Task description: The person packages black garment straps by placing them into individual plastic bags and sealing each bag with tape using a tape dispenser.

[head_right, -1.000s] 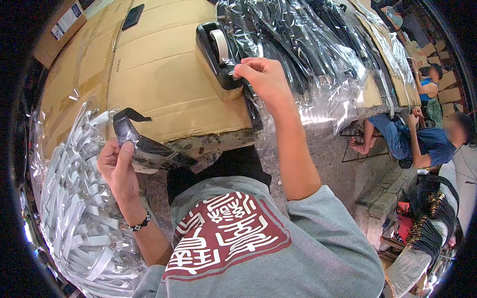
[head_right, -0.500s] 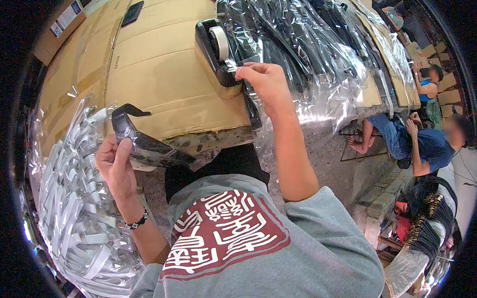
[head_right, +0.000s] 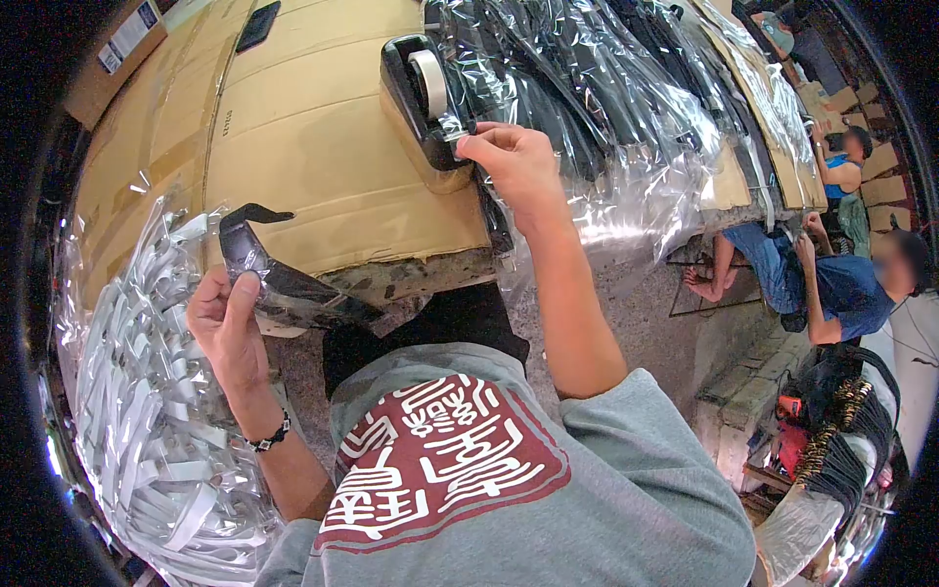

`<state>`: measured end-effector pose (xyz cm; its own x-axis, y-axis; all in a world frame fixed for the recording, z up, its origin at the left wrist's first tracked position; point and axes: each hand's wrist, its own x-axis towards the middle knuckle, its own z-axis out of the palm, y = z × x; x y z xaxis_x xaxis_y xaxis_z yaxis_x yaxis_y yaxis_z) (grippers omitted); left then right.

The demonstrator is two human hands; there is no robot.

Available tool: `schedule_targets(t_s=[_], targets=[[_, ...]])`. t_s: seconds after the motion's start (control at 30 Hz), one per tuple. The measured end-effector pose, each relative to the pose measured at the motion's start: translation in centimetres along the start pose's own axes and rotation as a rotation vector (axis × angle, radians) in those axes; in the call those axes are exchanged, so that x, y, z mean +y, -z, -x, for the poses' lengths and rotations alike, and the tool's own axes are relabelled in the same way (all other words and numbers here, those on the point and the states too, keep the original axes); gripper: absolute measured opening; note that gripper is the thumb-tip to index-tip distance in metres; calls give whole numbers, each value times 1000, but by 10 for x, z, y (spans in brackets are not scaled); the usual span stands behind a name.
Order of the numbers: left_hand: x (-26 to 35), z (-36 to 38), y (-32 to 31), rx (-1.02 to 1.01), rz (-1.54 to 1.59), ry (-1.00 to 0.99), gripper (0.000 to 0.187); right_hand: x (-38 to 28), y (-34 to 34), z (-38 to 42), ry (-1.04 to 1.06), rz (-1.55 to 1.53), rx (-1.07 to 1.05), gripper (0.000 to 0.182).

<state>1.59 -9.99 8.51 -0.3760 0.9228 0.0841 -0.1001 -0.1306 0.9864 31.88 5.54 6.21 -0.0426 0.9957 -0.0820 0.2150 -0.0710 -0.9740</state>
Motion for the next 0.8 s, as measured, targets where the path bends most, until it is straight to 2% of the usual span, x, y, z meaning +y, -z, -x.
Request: schedule_targets(t_s=[0.07,0.27,0.67,0.8], targets=[[1,0,-2,-3,-9,-5,6,2,-2,2,34,-5,11,26],[2,0,-8,-3,-7,24,7,4,-12,7,306,352,168,21],[8,5,-12,-25,15,-19,4,-6,-13,6,506,672,186,16],[8,7,-13,-20,41,-67,9,-1,-8,4,564,657,198,17]])
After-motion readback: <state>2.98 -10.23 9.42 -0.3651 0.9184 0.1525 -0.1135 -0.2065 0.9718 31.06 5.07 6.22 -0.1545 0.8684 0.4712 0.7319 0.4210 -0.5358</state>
